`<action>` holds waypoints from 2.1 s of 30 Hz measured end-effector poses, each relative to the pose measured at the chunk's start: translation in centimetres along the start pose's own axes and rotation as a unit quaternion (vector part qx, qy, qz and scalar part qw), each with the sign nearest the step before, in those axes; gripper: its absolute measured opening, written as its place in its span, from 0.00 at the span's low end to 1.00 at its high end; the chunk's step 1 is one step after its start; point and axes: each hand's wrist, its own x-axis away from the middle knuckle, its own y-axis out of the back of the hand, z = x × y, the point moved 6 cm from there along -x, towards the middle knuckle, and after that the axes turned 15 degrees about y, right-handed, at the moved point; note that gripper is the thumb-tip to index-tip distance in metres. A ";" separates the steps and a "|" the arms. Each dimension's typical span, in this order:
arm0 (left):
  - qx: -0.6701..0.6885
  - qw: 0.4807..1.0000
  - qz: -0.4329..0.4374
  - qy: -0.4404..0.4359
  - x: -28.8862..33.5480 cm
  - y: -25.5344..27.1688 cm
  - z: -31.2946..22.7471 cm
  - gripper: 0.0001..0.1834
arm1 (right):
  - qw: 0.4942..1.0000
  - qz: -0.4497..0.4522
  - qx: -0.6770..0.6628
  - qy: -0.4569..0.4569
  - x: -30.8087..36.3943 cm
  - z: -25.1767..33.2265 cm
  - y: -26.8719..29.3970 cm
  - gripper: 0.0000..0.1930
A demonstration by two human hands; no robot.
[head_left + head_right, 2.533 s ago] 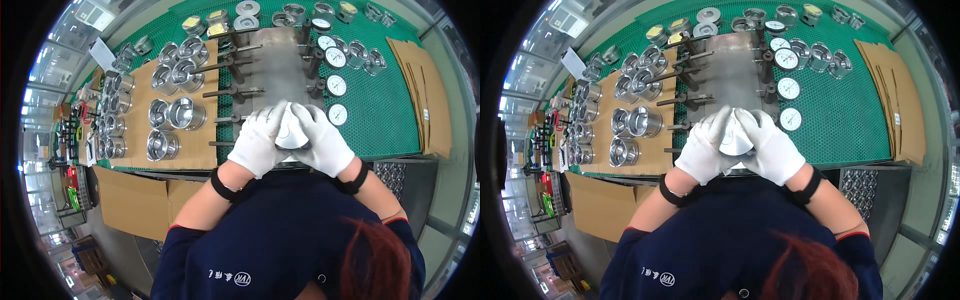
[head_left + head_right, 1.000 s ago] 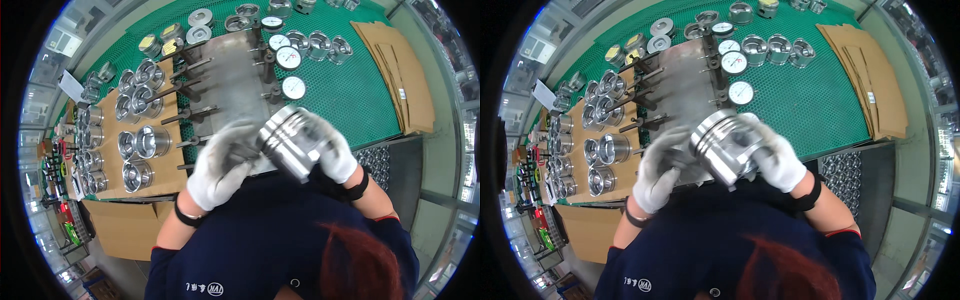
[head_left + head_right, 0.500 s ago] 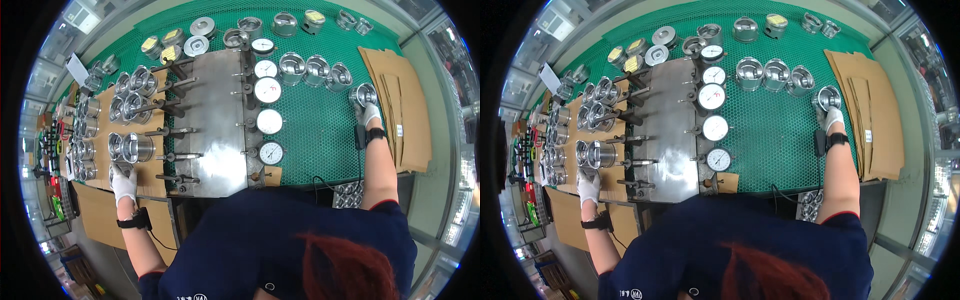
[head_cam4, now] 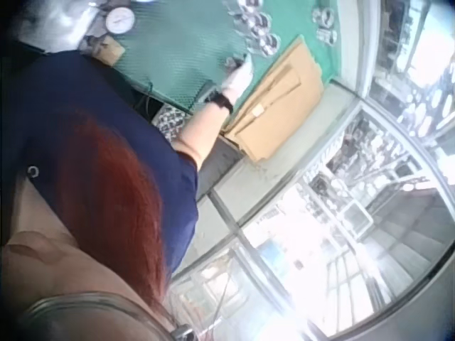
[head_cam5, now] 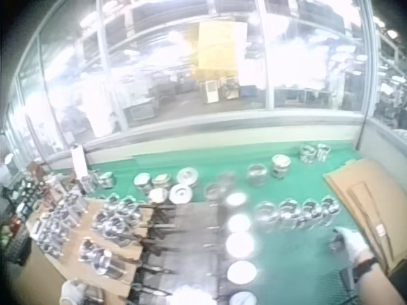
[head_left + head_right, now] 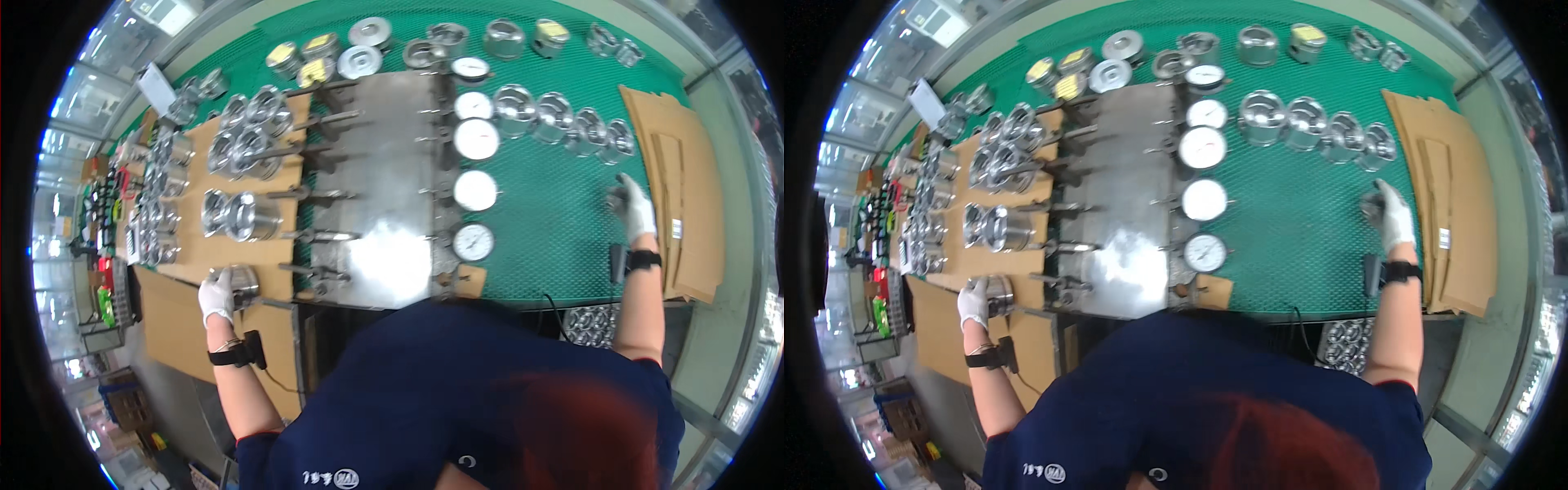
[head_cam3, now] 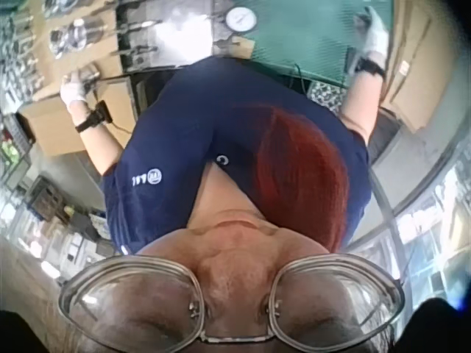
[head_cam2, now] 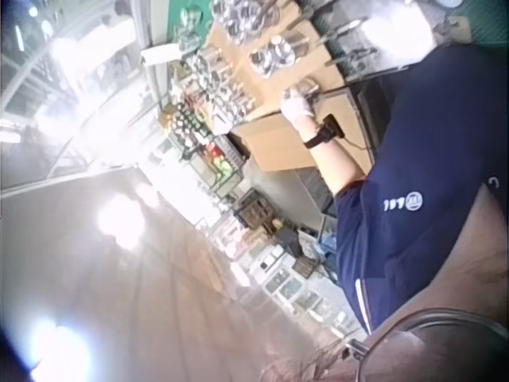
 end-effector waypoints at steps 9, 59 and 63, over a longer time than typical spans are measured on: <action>0.342 0.824 0.445 -0.070 19.0 -1.3 -14.7 0.25 | 0.803 0.529 0.037 0.273 23.8 14.1 -25.6 0.31; 0.052 0.776 0.200 -0.596 22.1 -14.2 -21.8 0.54 | 0.923 0.381 -0.001 -0.052 29.3 3.8 -29.9 0.50; 0.086 0.757 0.196 -0.618 22.3 -13.6 -21.8 0.50 | 0.910 0.408 0.071 0.004 28.8 4.7 -29.7 0.52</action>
